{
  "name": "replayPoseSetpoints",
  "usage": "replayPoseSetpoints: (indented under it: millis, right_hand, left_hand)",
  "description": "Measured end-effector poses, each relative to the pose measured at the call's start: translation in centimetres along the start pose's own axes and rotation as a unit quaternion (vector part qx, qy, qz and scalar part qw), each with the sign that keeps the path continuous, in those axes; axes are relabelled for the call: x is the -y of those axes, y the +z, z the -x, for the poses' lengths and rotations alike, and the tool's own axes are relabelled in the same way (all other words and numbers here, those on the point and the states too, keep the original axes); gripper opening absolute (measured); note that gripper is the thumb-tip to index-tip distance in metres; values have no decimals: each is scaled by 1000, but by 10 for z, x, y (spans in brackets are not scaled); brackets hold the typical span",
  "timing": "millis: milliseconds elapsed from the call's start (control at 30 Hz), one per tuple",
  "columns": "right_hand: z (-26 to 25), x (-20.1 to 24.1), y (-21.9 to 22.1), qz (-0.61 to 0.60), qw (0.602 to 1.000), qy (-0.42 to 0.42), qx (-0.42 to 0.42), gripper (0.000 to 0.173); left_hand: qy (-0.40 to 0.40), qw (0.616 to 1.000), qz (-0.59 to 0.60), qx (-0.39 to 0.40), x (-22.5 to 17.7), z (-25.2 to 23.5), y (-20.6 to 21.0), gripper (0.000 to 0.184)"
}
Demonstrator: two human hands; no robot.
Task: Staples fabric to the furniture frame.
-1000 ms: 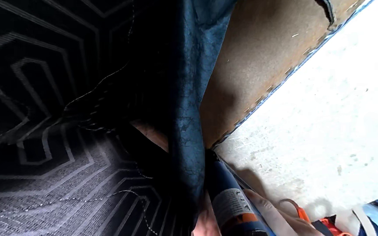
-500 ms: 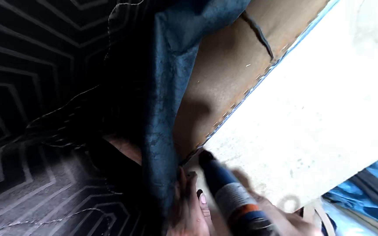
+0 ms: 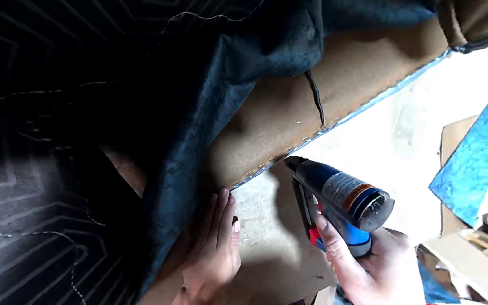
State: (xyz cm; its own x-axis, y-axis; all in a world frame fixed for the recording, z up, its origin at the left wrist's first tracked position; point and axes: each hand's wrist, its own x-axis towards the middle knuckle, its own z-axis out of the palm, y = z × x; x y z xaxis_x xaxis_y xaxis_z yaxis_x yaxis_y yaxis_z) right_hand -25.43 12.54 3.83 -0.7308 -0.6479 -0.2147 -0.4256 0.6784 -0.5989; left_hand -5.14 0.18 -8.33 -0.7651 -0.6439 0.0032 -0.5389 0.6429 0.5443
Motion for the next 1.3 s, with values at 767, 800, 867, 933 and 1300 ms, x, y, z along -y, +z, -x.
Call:
replayPoseSetpoints:
  millis: [767, 800, 867, 933, 1300]
  right_hand:
    - [-17, 10, 1, 34, 997, 12, 66, 35]
    - [-17, 9, -2, 30, 998, 15, 61, 34]
    - [-19, 3, -6, 16, 999, 18, 42, 33]
    - [-23, -5, -11, 17, 999, 12, 30, 32]
    - [-32, -13, -20, 58, 998, -11, 32, 37]
  left_hand:
    - [2, 997, -63, -35, -3, -1, -5, 41]
    - [3, 998, -60, -34, -4, -2, -5, 41]
    - [7, 998, -52, -37, -3, -4, -5, 41]
    - [5, 998, -52, -40, -3, -3, -5, 40]
    - [0, 997, -70, -36, -5, -3, -7, 41]
